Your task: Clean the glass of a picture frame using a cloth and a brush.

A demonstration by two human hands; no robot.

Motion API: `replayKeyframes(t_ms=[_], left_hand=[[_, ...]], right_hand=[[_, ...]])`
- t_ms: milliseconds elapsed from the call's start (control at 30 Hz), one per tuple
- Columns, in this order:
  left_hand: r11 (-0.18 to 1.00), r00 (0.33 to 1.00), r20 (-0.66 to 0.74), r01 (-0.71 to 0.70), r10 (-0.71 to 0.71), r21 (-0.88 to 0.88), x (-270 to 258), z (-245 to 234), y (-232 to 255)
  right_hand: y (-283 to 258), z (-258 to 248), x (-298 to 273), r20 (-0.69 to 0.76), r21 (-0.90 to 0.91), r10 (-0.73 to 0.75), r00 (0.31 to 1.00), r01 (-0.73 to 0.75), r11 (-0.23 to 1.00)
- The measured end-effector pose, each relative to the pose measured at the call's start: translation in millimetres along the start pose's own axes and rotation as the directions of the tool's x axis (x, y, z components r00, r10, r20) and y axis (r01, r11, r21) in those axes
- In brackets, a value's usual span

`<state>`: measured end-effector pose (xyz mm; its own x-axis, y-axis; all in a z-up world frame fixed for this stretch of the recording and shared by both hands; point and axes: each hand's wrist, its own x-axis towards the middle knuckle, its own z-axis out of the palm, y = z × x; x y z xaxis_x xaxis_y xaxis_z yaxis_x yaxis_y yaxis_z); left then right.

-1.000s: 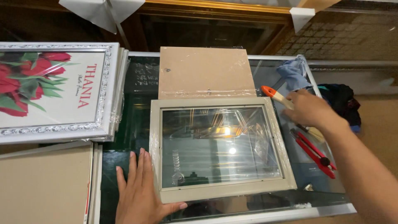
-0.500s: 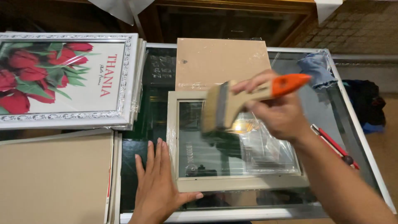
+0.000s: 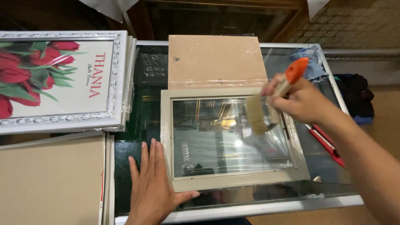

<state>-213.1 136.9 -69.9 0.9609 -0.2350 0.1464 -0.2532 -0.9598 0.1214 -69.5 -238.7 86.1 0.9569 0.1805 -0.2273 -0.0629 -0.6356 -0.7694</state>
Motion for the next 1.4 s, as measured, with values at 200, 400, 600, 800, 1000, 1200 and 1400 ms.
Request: replayKeyframes(t_ms=[200, 400, 600, 800, 1000, 1200, 1400], left_hand=[[1.0, 0.999, 0.038, 0.013, -0.013, -0.018, 0.6, 2.8, -1.5], [0.999, 1.0, 0.019, 0.005, -0.004, -0.038, 0.0, -0.4, -2.0], [0.998, 1.0, 0.024, 0.018, -0.017, -0.059, 0.8, -0.4, -2.3], [0.994, 0.998, 0.059, 0.033, -0.027, -0.102, 2.0, -6.8, 0.0], [0.999, 1.0, 0.025, 0.012, -0.011, -0.047, 1.6, -4.6, -0.6], [0.997, 0.999, 0.038, 0.0, 0.002, -0.076, 0.4, -0.5, -3.2], [0.994, 0.996, 0.083, 0.026, -0.017, -0.109, 2.4, -5.7, -2.0]], right_hand=[[-32.9, -11.1, -16.4, -0.09, -0.587, 0.223, 0.971, -0.233, 0.775], [-81.7, 28.1, -42.4, -0.109, -0.245, 0.06, 0.992, -0.086, 0.966], [-81.5, 144.2, -16.6, 0.036, 0.292, -0.549, 0.835, 0.517, 0.805], [-29.6, 101.8, -21.0, 0.036, 0.178, -0.43, 0.902, 0.418, 0.891], [45.4, 0.1, -67.4, -0.167, -0.039, -0.167, 0.972, 0.162, 0.986], [8.2, -9.5, -80.4, -0.178, -0.418, 0.12, 0.977, -0.186, 0.889], [-48.4, 75.8, -74.8, -0.068, 0.047, -0.408, 0.911, 0.411, 0.91]])
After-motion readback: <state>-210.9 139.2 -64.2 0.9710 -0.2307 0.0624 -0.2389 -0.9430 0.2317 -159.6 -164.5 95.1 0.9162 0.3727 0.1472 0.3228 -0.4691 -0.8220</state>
